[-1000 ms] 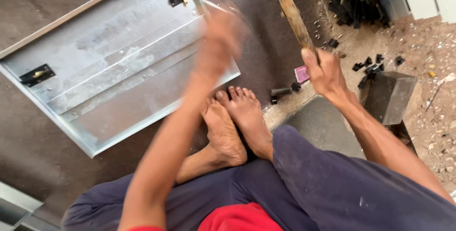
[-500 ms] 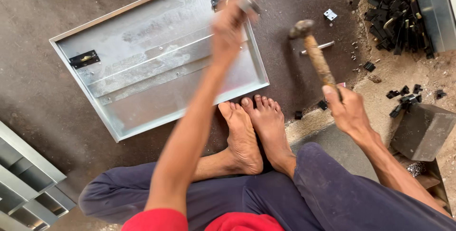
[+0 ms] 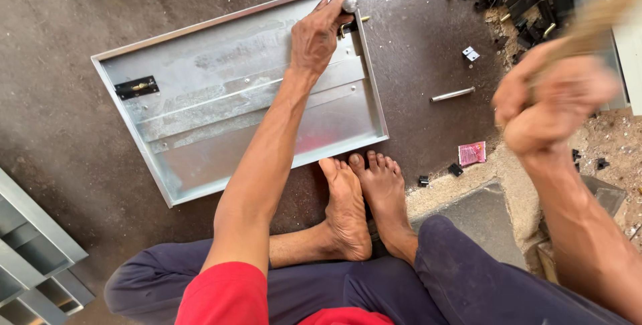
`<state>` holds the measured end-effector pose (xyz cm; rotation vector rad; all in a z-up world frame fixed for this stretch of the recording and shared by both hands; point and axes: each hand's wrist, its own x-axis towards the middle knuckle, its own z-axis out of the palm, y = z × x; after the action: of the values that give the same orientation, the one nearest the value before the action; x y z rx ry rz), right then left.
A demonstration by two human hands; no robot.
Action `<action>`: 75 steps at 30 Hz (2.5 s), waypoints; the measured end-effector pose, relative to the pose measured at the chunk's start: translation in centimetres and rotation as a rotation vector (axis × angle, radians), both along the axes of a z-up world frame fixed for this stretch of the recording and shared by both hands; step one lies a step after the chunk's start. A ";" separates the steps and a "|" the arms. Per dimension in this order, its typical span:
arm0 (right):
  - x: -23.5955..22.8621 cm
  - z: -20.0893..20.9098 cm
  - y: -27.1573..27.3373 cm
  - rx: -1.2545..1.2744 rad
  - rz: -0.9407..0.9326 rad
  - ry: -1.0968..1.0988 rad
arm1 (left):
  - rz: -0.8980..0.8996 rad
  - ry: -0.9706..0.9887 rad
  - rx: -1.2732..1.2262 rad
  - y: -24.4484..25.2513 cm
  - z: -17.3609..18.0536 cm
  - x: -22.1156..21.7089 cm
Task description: The person sits on the floor and uses a hammer to attach black metal hinges to a rectangular metal frame. They repeatedly position the hinges and strike them with the hammer to secure them in place.
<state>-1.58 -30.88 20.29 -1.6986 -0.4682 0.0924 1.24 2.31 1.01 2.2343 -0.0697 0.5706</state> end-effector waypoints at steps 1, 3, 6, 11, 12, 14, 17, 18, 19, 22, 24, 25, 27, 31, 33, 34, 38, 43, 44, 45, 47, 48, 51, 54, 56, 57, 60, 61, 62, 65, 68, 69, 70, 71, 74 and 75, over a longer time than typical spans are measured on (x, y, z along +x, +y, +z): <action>-0.3 -0.7 1.1 -0.140 0.005 0.015 | -0.017 0.003 -0.012 -0.1 -0.1 -0.2; -1.3 -2.9 3.3 -0.422 0.015 0.036 | -0.016 -0.022 0.024 -0.4 -0.6 -0.1; -3.5 -6.7 5.6 -0.832 0.027 0.055 | 0.018 0.013 0.092 -0.2 -0.9 0.0; -2.2 -5.4 4.4 -0.434 -0.110 0.056 | 0.045 0.048 -0.158 0.0 0.4 0.7; -1.5 -4.5 4.3 -0.258 -0.121 0.028 | 0.047 0.017 -0.102 0.2 0.5 0.7; 0.1 -2.9 4.6 0.089 -0.147 -0.021 | 0.044 -0.039 0.004 0.1 0.4 0.2; 0.0 -2.3 6.5 0.152 -0.145 0.049 | 0.018 -0.043 -0.004 -0.1 0.4 -0.5; -0.8 -2.8 7.4 -0.129 -0.109 0.167 | 0.029 -0.018 0.008 0.0 0.7 -0.2; -2.4 -3.5 8.1 -0.410 -0.070 0.285 | 0.041 0.007 0.020 -0.1 1.1 -0.1; -6.6 -5.2 5.9 -0.645 -0.071 0.252 | 0.116 0.153 -0.180 -0.8 3.3 -0.2; -9.0 -5.6 2.4 -0.884 -0.133 0.395 | 0.065 0.154 -0.238 -0.7 5.5 -0.2; -10.2 -5.6 0.4 -0.929 -0.158 0.337 | -0.015 0.097 -0.196 -0.6 6.4 -0.7; -12.8 -6.0 -2.7 -1.019 -0.225 0.240 | -0.147 0.009 -0.097 0.3 8.0 -1.1; -16.3 -5.9 -8.1 -1.069 -0.153 0.118 | -0.199 0.038 0.165 1.2 6.5 -2.0; -15.1 -7.2 -9.1 -1.073 -0.030 0.160 | -0.200 0.104 0.214 2.5 5.0 -0.9; -13.7 -8.0 -9.6 -1.001 -0.085 0.035 | -0.174 0.167 0.217 2.6 4.2 -0.5; -5.1 -12.7 -10.8 -0.771 -0.445 0.021 | -0.187 0.009 0.065 2.6 4.8 -1.1; -1.6 -14.6 -11.4 -0.850 -0.436 -0.058 | -0.002 0.620 0.047 1.7 10.5 -13.2; -2.0 -14.3 -11.9 -0.873 -0.418 -0.087 | -0.044 0.720 0.117 1.4 11.0 -16.4; -2.7 -13.9 -12.1 -0.895 -0.399 -0.117 | -0.099 0.629 0.121 1.3 11.4 -19.3; -4.0 -12.3 -12.2 -0.782 -0.442 -0.078 | -0.159 0.548 0.131 0.9 11.7 -22.5; -4.1 -11.7 -11.2 -0.709 -0.448 -0.065 | -0.153 0.556 0.150 1.0 12.3 -23.3; -6.5 -9.2 -7.2 -0.559 -0.446 0.181 | -0.129 0.638 0.081 1.4 15.7 -23.2; -6.8 -8.8 0.1 -0.610 -0.043 -0.254 | -0.088 0.776 -0.035 2.4 21.9 -21.5; -4.3 -10.8 5.8 -0.376 0.189 -0.252 | 0.048 0.586 -0.013 3.3 25.7 -20.0; -3.1 -12.0 8.4 -0.512 0.285 -0.266 | -0.043 0.417 0.079 4.4 27.3 -18.9; 4.1 -17.1 16.5 -0.556 0.212 -0.395 | -0.038 0.252 0.333 7.5 29.4 -14.4; 5.2 -18.3 17.5 -0.540 0.146 -0.431 | -0.049 0.191 0.362 8.3 29.4 -13.5; 5.5 -19.1 18.2 -0.490 0.174 -0.362 | -0.071 0.149 0.299 8.6 29.1 -13.2; 4.6 -17.5 15.7 -0.461 0.226 -0.326 | -0.052 0.136 0.133 8.0 27.1 -13.8; -1.1 -13.1 8.2 -0.754 0.125 -0.226 | 0.042 0.490 -0.173 3.4 22.3 -18.5; -4.0 -11.0 4.6 -0.590 0.083 -0.360 | 0.049 0.660 -0.164 1.8 20.4 -19.7; -6.5 -9.4 2.3 -0.585 -0.003 -0.343 | 0.044 0.578 -0.209 0.3 18.7 -20.9; -8.6 -8.1 0.2 -0.739 -0.035 -0.275 | 0.038 0.496 -0.252 -0.7 17.0 -21.9; -14.0 -6.0 -3.8 -1.003 -0.011 0.108 | 0.069 0.428 -0.134 -2.2 12.9 -23.7; -15.0 -5.8 -4.8 -1.134 0.010 0.185 | 0.072 0.422 -0.139 -2.6 11.6 -23.8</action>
<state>-16.59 -35.73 14.54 -2.7557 -0.2818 0.6074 -22.53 -0.24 12.59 2.1809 0.2587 0.1272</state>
